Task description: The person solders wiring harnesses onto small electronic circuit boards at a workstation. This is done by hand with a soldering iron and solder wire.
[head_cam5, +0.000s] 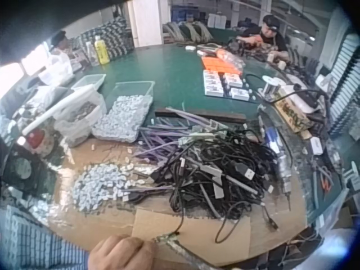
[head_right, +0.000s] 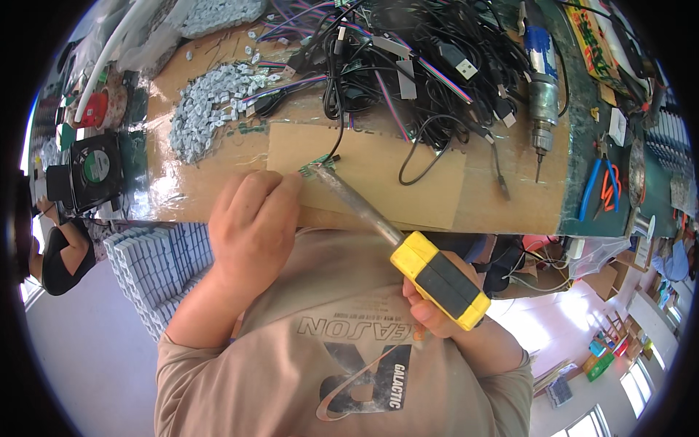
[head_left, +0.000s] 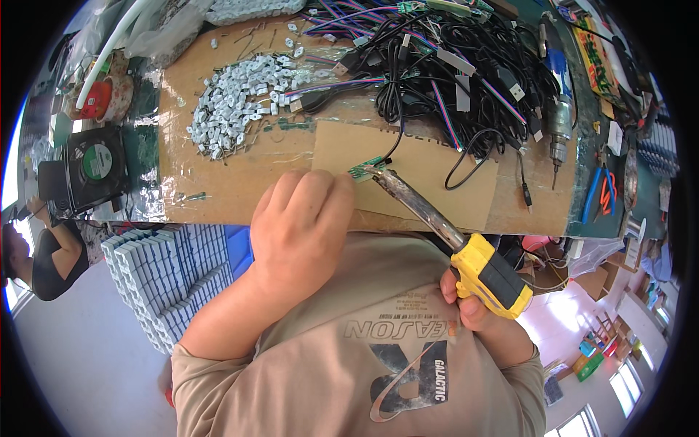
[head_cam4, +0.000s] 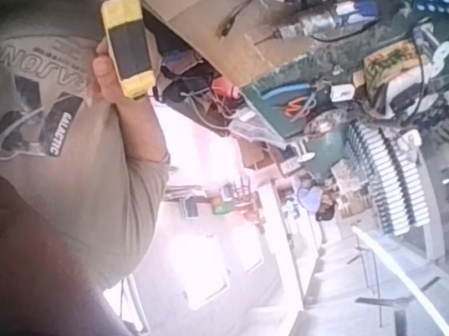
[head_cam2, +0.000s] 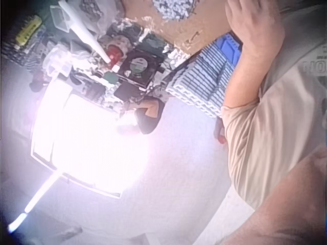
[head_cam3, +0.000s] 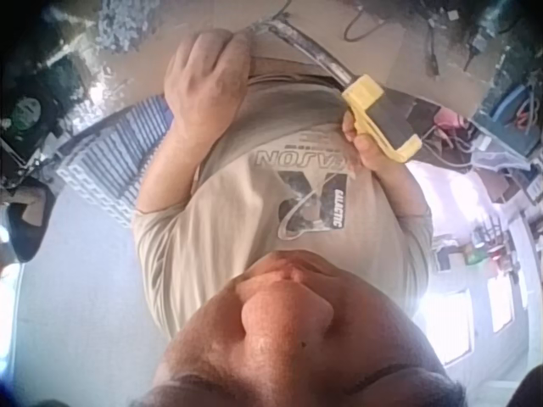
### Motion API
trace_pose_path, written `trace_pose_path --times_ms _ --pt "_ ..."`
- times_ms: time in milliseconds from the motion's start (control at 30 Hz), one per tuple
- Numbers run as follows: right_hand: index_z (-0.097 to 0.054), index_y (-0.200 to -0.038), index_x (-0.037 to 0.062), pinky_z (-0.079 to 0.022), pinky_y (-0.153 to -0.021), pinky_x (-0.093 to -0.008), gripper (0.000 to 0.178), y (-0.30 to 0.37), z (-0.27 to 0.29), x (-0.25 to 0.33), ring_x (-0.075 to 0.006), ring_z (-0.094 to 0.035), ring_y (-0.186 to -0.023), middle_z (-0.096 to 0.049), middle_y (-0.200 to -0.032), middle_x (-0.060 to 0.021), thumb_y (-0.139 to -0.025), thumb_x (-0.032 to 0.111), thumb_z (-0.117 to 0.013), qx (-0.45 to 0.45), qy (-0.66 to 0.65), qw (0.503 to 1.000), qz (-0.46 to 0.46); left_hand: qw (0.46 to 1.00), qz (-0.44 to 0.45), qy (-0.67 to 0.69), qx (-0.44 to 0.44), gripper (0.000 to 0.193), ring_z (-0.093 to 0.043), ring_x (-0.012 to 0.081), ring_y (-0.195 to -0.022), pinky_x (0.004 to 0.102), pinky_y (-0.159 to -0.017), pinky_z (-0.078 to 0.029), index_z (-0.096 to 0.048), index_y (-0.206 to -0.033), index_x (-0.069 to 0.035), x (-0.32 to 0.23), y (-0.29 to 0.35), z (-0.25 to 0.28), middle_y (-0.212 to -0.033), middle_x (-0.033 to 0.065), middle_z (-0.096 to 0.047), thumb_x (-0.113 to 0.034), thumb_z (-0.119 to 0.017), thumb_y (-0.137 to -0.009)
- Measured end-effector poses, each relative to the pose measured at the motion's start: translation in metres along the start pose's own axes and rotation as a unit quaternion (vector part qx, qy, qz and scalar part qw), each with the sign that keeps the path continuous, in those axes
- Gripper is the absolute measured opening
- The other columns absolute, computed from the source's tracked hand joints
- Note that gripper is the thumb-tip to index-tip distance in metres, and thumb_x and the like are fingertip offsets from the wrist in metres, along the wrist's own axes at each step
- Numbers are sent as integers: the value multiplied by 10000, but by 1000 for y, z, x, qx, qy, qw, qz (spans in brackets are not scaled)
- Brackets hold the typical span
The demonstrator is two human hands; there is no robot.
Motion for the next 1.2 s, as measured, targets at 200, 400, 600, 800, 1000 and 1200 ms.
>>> trace_pose_path --times_ms 200,400,600,800,1000,1200 --pt "-577 -1159 -15 -453 -567 -224 675 13 9 11 -98 -569 -701 -650 -918 -73 -771 458 -863 -46 -21 998 28 1000 -3 12 1 264 -612 262 -747 369 -647 -503 -708 -966 -49 -4 -7 -1 -875 79 -620 39 -697 -717" --pt "-509 -1299 91 -400 -548 -295 797 16 48 43 -155 -506 -638 -573 -806 -41 -778 632 -775 -178 13 967 182 1000 1 -10 -2 267 -622 300 -813 401 -704 -515 -702 -983 -47 -6 -2 -1 -910 95 -626 42 -689 -731" --pt "-476 -1301 6 -405 -525 -296 606 47 128 103 -155 -500 -588 -566 -780 -71 -948 478 -617 -381 109 825 403 999 -23 -29 10 257 -614 314 -825 415 -708 -514 -686 -995 -9 -8 0 -2 -923 117 -618 64 -678 -749" --pt "-541 -1220 -8 -427 -526 -274 503 67 213 143 -135 -526 -597 -587 -783 -71 -953 405 -645 -624 138 737 222 999 -36 -34 7 252 -607 314 -815 420 -700 -509 -682 -1002 1 -3 -1 -4 -920 128 -614 70 -670 -760" --pt "-593 -1173 14 -457 -620 -285 469 36 231 140 -138 -521 -671 -582 -815 -60 -988 445 -579 -512 -75 800 305 999 -11 -32 16 253 -607 307 -795 411 -690 -506 -692 -998 -23 -6 4 5 -904 108 -617 47 -687 -755" --pt "-591 -1129 26 -488 -686 -340 519 52 313 141 -192 -547 -758 -589 -875 -68 -991 526 -565 -554 -65 791 252 1000 11 -3 18 281 -624 294 -820 392 -717 -515 -707 -984 -58 -5 -9 1 -893 91 -633 24 -707 -716"
Point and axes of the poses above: each hand's wrist, its own y-axis away from the middle knuckle, its own z-axis out of the back of the hand, x = y × z, the point moved 2 cm from there along -y, towards the middle knuckle
